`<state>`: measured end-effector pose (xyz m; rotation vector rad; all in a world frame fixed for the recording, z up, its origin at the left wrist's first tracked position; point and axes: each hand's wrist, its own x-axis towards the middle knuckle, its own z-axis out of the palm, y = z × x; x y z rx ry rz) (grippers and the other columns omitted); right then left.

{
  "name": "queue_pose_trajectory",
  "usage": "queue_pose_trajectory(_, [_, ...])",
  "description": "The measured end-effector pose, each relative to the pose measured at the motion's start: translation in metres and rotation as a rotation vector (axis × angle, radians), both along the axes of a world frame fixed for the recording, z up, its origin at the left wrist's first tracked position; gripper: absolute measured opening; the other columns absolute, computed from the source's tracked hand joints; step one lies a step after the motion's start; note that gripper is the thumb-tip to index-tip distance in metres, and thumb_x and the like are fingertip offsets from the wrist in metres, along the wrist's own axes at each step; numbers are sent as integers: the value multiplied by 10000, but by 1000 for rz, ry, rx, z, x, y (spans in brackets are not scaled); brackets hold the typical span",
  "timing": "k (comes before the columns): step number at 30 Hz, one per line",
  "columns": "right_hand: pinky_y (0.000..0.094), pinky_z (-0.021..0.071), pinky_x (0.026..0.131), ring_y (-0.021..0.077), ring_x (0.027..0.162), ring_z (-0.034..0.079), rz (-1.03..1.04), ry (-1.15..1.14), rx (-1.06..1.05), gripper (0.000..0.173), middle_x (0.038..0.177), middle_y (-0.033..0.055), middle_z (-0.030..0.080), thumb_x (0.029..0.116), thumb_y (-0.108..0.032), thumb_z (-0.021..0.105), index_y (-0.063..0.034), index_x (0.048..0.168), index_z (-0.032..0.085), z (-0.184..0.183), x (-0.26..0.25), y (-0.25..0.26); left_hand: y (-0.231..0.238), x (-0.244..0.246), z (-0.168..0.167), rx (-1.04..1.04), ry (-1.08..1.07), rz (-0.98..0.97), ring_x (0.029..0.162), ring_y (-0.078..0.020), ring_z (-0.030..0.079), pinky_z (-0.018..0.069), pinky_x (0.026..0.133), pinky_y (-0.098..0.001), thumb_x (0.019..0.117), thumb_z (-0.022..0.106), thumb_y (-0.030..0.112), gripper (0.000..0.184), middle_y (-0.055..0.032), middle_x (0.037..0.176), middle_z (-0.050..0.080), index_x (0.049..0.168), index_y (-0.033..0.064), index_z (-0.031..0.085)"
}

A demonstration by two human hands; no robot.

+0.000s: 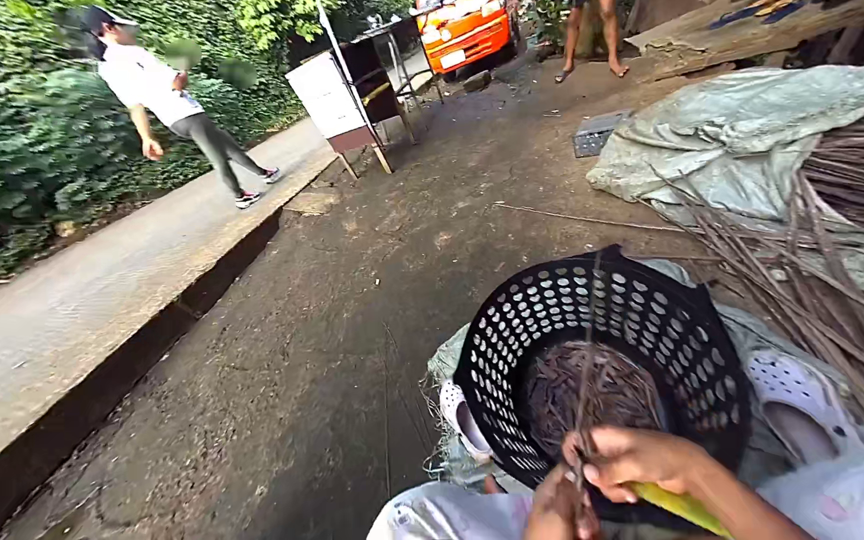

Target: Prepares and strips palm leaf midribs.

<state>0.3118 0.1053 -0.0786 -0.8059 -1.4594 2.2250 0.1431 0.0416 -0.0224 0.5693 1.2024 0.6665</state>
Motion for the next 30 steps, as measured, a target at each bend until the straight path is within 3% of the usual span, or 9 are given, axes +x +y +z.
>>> queue_pose_trajectory(2, [152,399,540,-38,513,432,-34,-24,-66,103,617,-131,465,954,-43,460,-84,977,552,2,-5,-2,-3,-4,-1,-2,11,-15,402,76,357,319,390,-78,1096,169,42,306,115,559,402,935,95,424])
queue_pose_trajectory(6, [120,376,495,-42,475,402,-340,5,-188,121,579,-128,412,1016,-16,402,-94,991,491,12,5,6,-5,-4,3,35,35,-49,409,92,349,306,398,-65,1086,151,36,316,127,564,401,936,103,422])
queue_pose_trajectory(9, [109,349,482,-72,475,391,-245,117,-108,108,581,-160,409,930,-37,445,-123,984,481,10,11,5,-3,-2,6,61,65,-57,412,93,340,295,402,-67,1083,156,25,318,134,559,396,929,104,422])
queue_pose_trajectory(12, [100,357,490,-83,485,414,6,174,-98,122,604,-158,454,909,-91,508,-114,1027,485,1,1,2,-1,-9,0,25,-152,-49,412,106,366,309,403,-50,1061,114,33,362,148,575,440,915,135,429])
queue_pose_trajectory(15, [87,370,485,-92,472,438,40,222,-127,132,583,-166,489,908,-93,518,-146,1015,463,-1,-7,5,0,-19,-8,-96,-474,-23,398,109,416,327,395,-40,998,114,32,406,160,553,479,855,185,462])
queue_pose_trajectory(18, [90,379,488,-88,469,452,-32,252,-122,214,569,-169,483,874,-55,544,-145,1035,435,-2,-8,4,0,-23,-8,-249,-672,25,385,89,455,354,387,-44,1011,142,77,429,147,532,492,791,195,491])
queue_pose_trajectory(24, [90,415,529,-92,506,496,-183,241,-49,237,587,-176,517,883,12,538,-131,1045,440,2,-5,5,5,-21,-8,-386,-818,73,371,63,479,375,374,-58,1030,167,112,428,120,513,501,768,178,499])
queue_pose_trajectory(27, [114,391,551,-74,535,442,-472,125,23,181,635,-149,468,906,53,506,-51,1053,489,13,5,10,-3,-21,-7,-394,-807,66,374,64,482,382,381,-59,1028,158,85,436,120,511,502,772,172,500])
queue_pose_trajectory(30, [79,385,517,-98,507,448,-469,185,-10,205,603,-180,480,901,53,481,-126,999,483,15,19,18,-6,-23,-8,-398,-811,51,379,63,488,380,378,-62,1011,173,74,424,123,515,504,765,175,504])
